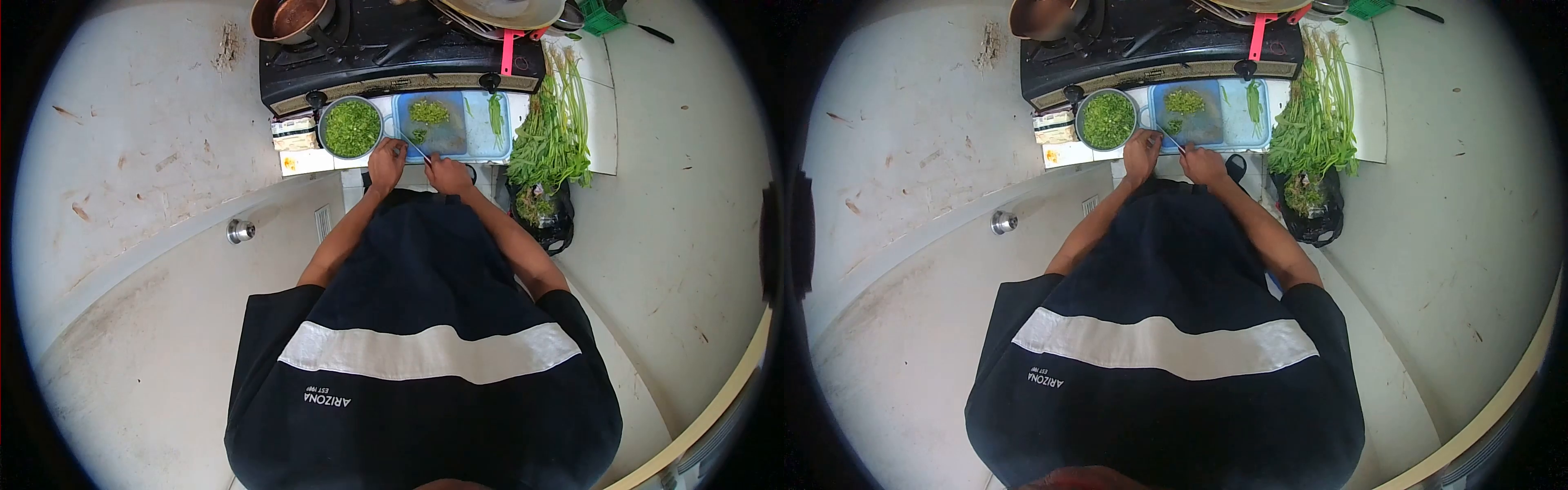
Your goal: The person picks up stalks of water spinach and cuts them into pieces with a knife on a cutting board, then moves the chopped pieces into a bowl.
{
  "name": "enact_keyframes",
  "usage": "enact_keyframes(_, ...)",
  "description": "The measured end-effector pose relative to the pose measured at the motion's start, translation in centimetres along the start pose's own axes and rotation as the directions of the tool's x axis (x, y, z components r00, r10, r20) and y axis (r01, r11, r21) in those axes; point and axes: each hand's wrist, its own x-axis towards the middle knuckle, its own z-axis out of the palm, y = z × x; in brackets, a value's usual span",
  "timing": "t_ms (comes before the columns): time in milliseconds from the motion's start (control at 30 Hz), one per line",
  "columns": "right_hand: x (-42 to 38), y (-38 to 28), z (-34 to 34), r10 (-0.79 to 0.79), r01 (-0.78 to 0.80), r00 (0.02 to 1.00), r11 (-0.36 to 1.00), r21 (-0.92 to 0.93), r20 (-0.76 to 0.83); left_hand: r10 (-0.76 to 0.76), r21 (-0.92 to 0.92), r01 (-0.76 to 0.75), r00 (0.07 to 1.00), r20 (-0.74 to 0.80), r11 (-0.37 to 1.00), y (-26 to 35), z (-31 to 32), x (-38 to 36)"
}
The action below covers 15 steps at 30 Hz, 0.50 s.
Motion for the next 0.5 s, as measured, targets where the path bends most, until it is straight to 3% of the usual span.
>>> enact_keyframes(233,-0.4,0.2,0.0,-0.022,0.022,0.999,1.000,0.002,0.022,-0.033,-0.023,0.033,0.999,-0.005,0.999,-0.3,0.4,0.0)
enact_keyframes(500,0.2,0.1,0.3,-0.082,0.082,0.997,0.997,-0.006,-0.010,0.074,0.046,-0.071,0.996,-0.048,0.996,-1.0,0.5,0.0)
